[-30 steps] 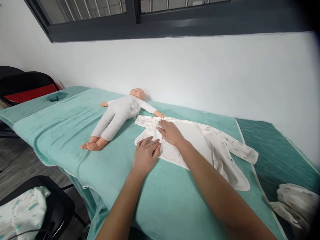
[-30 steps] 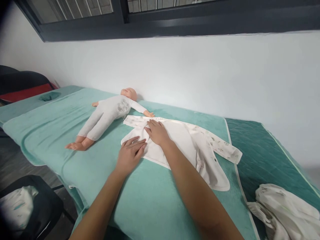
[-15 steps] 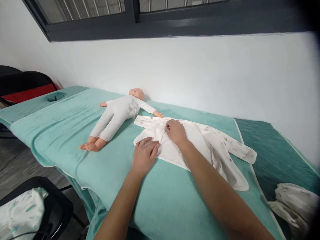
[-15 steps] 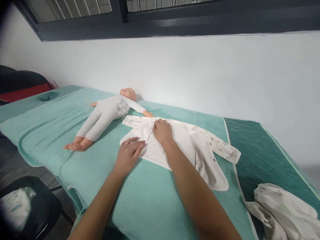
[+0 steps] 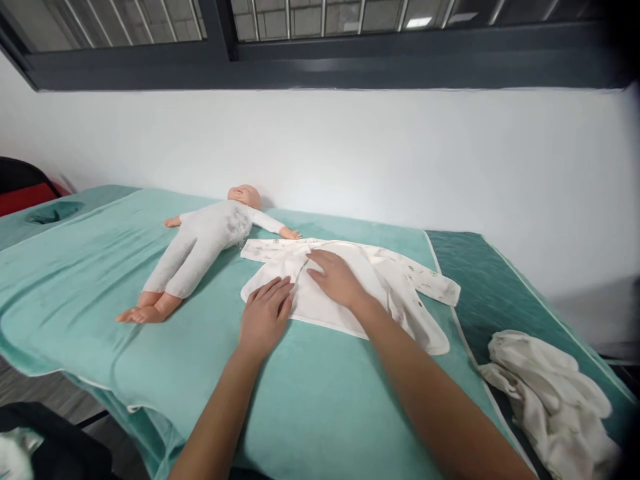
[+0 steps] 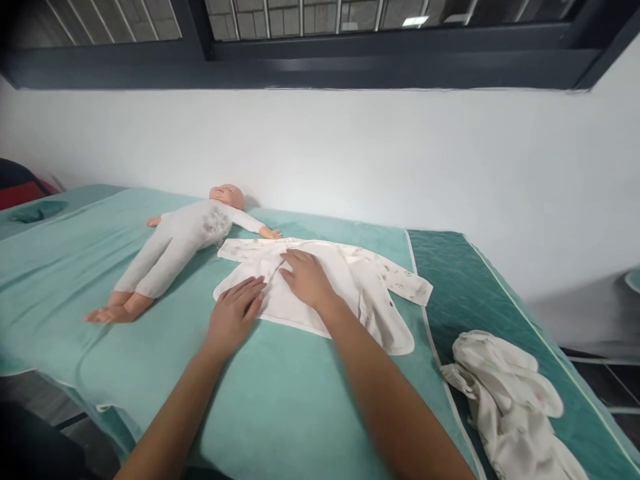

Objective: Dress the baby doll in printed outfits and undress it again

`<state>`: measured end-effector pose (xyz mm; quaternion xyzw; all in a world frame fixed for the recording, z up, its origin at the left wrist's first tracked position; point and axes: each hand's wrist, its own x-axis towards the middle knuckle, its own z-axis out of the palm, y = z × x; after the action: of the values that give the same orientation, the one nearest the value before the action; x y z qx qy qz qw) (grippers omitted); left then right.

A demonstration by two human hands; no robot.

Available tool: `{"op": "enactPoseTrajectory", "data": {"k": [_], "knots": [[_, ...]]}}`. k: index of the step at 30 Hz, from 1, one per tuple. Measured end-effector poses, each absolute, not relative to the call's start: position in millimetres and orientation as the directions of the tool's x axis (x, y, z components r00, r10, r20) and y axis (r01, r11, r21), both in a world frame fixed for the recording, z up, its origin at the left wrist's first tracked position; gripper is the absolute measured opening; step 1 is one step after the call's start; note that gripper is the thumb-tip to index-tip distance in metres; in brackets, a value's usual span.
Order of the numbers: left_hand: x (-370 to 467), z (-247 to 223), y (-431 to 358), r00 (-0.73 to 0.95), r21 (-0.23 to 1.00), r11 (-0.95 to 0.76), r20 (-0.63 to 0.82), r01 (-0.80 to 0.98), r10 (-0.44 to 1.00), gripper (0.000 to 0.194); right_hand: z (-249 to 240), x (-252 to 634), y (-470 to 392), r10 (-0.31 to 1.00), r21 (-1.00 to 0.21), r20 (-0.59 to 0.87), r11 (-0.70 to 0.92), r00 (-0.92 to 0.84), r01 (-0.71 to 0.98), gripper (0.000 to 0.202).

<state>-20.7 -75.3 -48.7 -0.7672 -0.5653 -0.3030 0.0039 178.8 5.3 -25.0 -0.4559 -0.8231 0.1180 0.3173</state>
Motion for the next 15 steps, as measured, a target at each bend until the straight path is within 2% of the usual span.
{"op": "enactPoseTrajectory", "data": {"k": [3, 6, 10, 13, 15], "knots": [[-22, -50, -74, 0.154, 0.332, -0.346, 0.488, 0.877, 0.859, 0.031, -10, 239, 7, 0.908, -0.556, 0.390, 0.364, -0.152, 0.748, 0.035], [-19, -46, -74, 0.138, 0.337, -0.359, 0.533, 0.870, 0.835, 0.029, -7, 308, 9, 0.966, -0.521, 0.243, 0.051, 0.091, 0.852, 0.030], [6, -37, -84, 0.189, 0.366, -0.438, 0.549, 0.821, 0.814, 0.025, -23, 361, 7, 0.972, -0.502, 0.113, -0.122, 0.205, 0.856, 0.024], [47, -31, -96, 0.268, 0.513, -0.518, 0.484, 0.684, 0.833, 0.026, -31, 364, 5, 0.973, -0.519, 0.078, -0.147, 0.218, 0.842, 0.027], [82, -28, -101, 0.288, 0.666, -0.479, 0.383, 0.571, 0.877, 0.028, -31, 360, 4, 0.973, -0.536, 0.083, -0.140, 0.217, 0.832, 0.026]]}}
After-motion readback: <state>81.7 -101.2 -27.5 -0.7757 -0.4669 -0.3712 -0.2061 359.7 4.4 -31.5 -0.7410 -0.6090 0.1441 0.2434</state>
